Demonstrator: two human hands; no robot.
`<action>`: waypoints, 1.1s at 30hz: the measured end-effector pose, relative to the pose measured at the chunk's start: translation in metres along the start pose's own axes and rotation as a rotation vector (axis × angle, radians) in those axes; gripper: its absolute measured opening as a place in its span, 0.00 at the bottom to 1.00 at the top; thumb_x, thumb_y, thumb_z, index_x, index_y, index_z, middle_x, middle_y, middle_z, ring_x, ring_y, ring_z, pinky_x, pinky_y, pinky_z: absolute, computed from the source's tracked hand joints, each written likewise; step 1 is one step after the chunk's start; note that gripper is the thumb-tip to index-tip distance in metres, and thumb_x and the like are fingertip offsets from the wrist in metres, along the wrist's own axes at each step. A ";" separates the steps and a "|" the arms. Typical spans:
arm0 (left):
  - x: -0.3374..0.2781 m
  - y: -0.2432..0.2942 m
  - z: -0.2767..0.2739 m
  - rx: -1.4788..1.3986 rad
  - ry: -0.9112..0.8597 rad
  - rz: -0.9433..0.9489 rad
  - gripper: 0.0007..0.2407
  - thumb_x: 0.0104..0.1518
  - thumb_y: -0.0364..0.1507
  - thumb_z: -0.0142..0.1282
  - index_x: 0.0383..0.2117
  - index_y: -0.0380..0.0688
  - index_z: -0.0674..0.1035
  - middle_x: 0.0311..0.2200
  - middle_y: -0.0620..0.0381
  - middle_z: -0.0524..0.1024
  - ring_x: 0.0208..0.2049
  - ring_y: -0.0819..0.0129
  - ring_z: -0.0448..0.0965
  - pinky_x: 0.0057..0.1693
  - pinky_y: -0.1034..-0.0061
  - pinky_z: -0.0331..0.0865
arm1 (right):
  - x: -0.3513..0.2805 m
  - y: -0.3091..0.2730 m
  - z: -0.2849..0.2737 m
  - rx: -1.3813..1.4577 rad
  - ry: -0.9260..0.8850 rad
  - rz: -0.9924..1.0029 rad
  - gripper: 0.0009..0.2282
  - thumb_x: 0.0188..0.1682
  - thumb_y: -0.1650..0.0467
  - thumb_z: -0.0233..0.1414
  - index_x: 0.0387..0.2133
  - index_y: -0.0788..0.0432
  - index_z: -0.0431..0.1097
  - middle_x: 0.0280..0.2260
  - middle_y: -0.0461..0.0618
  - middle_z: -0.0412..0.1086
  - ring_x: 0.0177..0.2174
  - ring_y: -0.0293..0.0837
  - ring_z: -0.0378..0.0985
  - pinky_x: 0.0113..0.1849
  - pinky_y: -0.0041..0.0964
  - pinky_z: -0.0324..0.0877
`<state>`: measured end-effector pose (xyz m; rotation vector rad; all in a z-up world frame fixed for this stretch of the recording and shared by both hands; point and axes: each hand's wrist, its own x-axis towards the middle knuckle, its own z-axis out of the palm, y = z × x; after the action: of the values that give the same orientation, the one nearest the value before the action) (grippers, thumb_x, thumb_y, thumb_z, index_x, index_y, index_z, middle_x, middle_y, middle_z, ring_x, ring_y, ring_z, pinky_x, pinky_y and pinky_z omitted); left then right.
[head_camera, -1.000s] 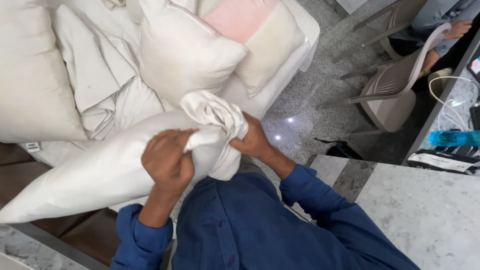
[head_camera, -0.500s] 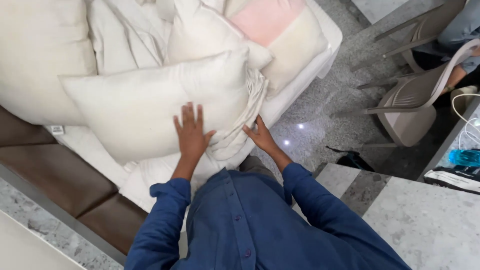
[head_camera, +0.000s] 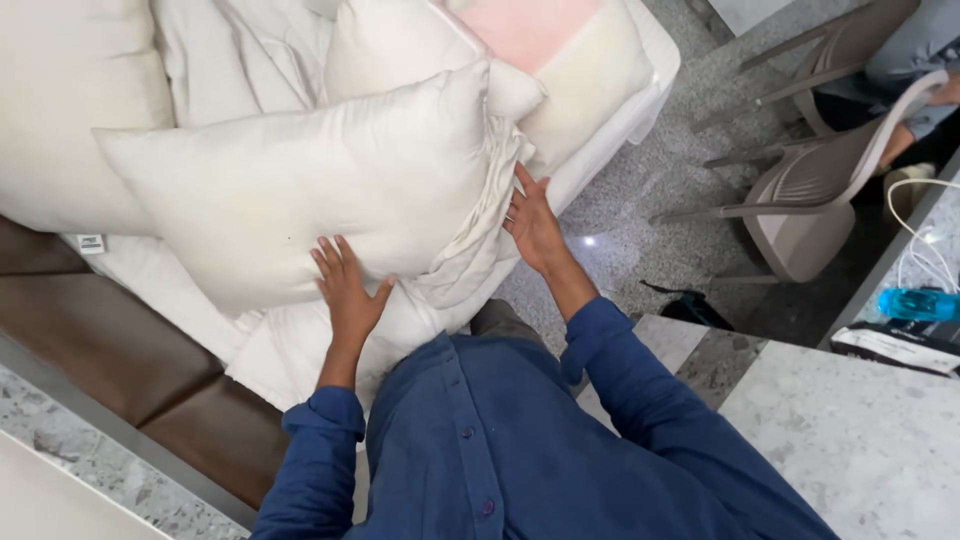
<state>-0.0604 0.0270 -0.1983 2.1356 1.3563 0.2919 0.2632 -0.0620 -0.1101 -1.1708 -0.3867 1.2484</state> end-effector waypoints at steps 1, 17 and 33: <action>0.006 -0.006 0.005 -0.120 0.027 0.046 0.47 0.55 0.42 0.66 0.73 0.40 0.42 0.73 0.36 0.30 0.73 0.39 0.26 0.69 0.35 0.33 | 0.006 0.001 -0.003 0.047 -0.016 0.019 0.42 0.52 0.43 0.30 0.73 0.56 0.35 0.68 0.57 0.54 0.62 0.50 0.61 0.60 0.45 0.58; -0.010 0.021 -0.044 -1.775 -0.234 -0.431 0.51 0.51 0.66 0.32 0.71 0.37 0.33 0.73 0.49 0.22 0.75 0.51 0.35 0.72 0.52 0.52 | 0.021 0.054 -0.015 -0.302 0.139 0.315 0.42 0.51 0.48 0.47 0.70 0.62 0.39 0.70 0.55 0.48 0.67 0.51 0.50 0.64 0.45 0.45; -0.008 0.039 -0.027 -1.319 -0.313 -0.429 0.44 0.56 0.58 0.39 0.67 0.64 0.22 0.74 0.51 0.38 0.72 0.46 0.51 0.68 0.52 0.53 | -0.013 0.061 0.045 -0.120 0.052 0.058 0.25 0.50 0.72 0.46 0.62 0.69 0.57 0.56 0.57 0.67 0.53 0.48 0.71 0.55 0.40 0.68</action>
<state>-0.0476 0.0172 -0.1525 0.7413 0.9328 0.4684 0.1917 -0.0592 -0.1379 -1.3223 -0.3956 1.2564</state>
